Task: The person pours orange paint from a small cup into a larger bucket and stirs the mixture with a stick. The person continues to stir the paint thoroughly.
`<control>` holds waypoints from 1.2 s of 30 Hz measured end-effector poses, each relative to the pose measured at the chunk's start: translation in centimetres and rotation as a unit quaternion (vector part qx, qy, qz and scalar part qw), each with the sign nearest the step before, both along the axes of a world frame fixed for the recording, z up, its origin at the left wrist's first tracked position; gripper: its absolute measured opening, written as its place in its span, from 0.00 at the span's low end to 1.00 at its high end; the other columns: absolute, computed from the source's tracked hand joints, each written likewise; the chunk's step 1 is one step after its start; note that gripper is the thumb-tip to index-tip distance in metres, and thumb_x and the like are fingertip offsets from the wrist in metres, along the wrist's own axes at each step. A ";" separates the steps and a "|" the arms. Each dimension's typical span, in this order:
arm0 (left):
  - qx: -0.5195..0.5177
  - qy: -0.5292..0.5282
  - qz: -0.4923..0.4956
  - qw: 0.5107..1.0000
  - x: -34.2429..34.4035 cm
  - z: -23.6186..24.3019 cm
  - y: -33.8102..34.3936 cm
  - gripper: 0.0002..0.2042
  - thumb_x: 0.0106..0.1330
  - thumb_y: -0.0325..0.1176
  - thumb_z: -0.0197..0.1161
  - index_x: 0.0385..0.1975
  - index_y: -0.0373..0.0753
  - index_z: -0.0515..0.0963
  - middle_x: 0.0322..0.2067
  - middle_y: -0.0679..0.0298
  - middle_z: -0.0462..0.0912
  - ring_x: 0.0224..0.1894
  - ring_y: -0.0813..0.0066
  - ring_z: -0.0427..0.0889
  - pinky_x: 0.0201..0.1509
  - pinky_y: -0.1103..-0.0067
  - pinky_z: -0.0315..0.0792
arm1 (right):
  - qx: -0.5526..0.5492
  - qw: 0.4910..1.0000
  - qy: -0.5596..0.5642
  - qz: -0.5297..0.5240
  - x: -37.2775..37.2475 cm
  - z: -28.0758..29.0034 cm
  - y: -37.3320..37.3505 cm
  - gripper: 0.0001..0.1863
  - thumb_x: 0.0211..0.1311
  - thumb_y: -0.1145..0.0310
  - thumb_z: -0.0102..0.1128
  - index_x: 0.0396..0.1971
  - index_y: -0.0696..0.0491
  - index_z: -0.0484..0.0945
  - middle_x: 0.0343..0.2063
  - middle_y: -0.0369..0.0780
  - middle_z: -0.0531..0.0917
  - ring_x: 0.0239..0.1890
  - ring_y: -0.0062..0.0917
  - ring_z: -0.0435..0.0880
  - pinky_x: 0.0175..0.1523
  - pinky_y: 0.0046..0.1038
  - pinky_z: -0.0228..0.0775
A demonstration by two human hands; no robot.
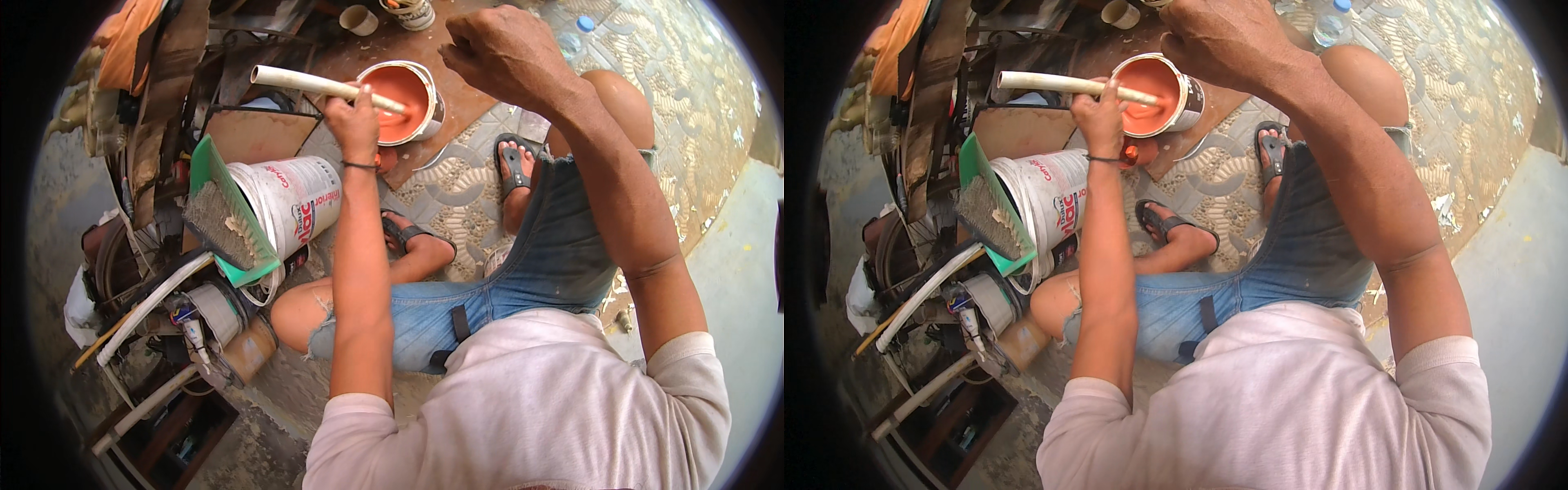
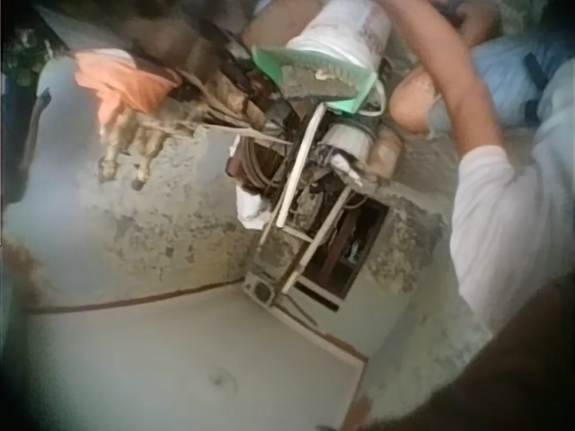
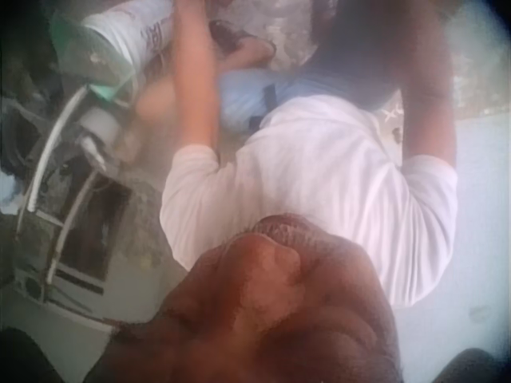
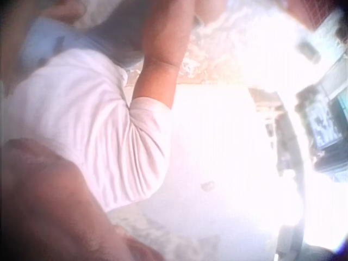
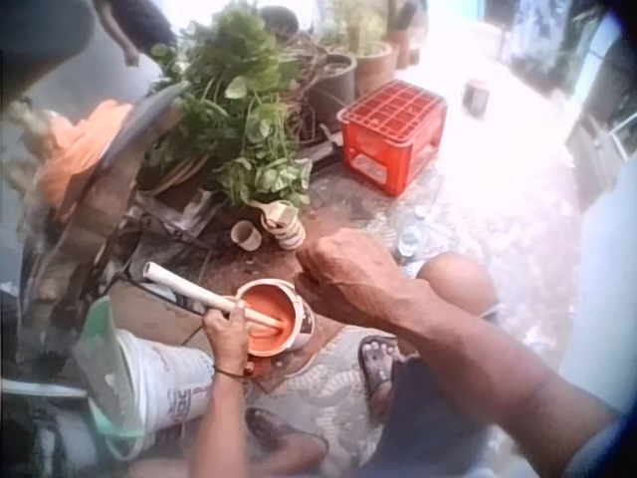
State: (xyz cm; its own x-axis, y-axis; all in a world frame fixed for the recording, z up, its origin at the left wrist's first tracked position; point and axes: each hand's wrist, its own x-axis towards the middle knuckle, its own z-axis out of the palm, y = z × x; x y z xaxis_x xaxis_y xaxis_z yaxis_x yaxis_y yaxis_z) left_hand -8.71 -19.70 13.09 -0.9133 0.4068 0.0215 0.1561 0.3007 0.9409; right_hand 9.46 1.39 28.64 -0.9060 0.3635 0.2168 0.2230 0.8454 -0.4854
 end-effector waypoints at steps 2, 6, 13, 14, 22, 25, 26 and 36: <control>0.063 -0.004 0.002 0.998 0.4 0.1 1.9 0.06 0.72 0.24 0.67 0.43 0.31 0.79 0.35 0.57 0.85 0.36 0.74 0.87 0.32 0.79 0.85 | -0.007 1.000 0.022 -0.012 0.2 -0.6 -0.6 0.16 0.66 0.60 0.65 0.26 0.56 0.79 0.22 0.50 0.81 0.32 0.51 0.85 0.38 0.50 0.75; -0.027 0.205 0.057 0.977 -2.4 -1.7 0.8 0.05 0.69 0.25 0.70 0.38 0.32 0.81 0.34 0.58 0.85 0.33 0.71 0.86 0.32 0.76 0.84 | -0.011 1.000 0.000 -0.012 -0.1 -0.5 -1.2 0.16 0.66 0.59 0.65 0.26 0.56 0.79 0.22 0.50 0.81 0.32 0.51 0.85 0.38 0.50 0.75; 0.027 -0.010 0.007 1.000 0.0 1.0 -1.1 0.04 0.68 0.22 0.69 0.37 0.32 0.80 0.32 0.58 0.85 0.29 0.72 0.86 0.26 0.76 0.79 | -0.007 1.000 -0.006 -0.004 0.0 0.3 -0.1 0.15 0.62 0.63 0.63 0.21 0.58 0.79 0.19 0.53 0.81 0.27 0.53 0.84 0.35 0.50 0.76; 0.085 -0.049 0.035 0.995 0.3 0.3 -0.4 0.04 0.69 0.22 0.69 0.37 0.32 0.80 0.31 0.59 0.84 0.29 0.75 0.84 0.27 0.78 0.78 | -0.006 1.000 -0.011 0.001 -0.2 0.6 -0.3 0.14 0.59 0.65 0.63 0.18 0.59 0.79 0.18 0.55 0.81 0.25 0.53 0.84 0.34 0.51 0.76; -0.079 0.199 0.071 0.974 -1.4 0.3 0.4 0.05 0.66 0.26 0.70 0.35 0.31 0.82 0.31 0.52 0.85 0.35 0.57 0.86 0.44 0.65 0.79 | -0.003 1.000 -0.012 -0.024 0.3 -0.6 -0.7 0.15 0.66 0.59 0.65 0.26 0.56 0.79 0.22 0.49 0.82 0.31 0.50 0.84 0.38 0.49 0.74; -0.104 0.147 0.026 0.983 -1.1 0.9 -1.4 0.05 0.67 0.25 0.70 0.36 0.31 0.82 0.32 0.53 0.86 0.35 0.63 0.87 0.40 0.70 0.80 | -0.008 1.000 0.005 -0.015 0.4 -0.1 -0.4 0.15 0.64 0.61 0.64 0.24 0.56 0.80 0.21 0.51 0.81 0.29 0.51 0.84 0.37 0.50 0.75; -0.096 0.129 0.002 0.987 -0.9 0.4 -1.5 0.05 0.68 0.25 0.70 0.37 0.31 0.82 0.32 0.55 0.87 0.35 0.67 0.87 0.36 0.73 0.82 | -0.004 1.000 0.016 -0.006 0.3 0.0 -0.2 0.14 0.61 0.63 0.64 0.21 0.57 0.80 0.20 0.53 0.81 0.27 0.52 0.84 0.36 0.50 0.75; -0.085 0.221 0.069 0.969 -1.4 0.3 0.5 0.05 0.67 0.27 0.70 0.35 0.32 0.83 0.32 0.51 0.86 0.33 0.52 0.86 0.41 0.64 0.78 | 0.005 1.000 -0.003 -0.021 0.6 -0.6 -0.7 0.15 0.66 0.60 0.66 0.26 0.56 0.78 0.21 0.50 0.81 0.31 0.50 0.84 0.38 0.49 0.74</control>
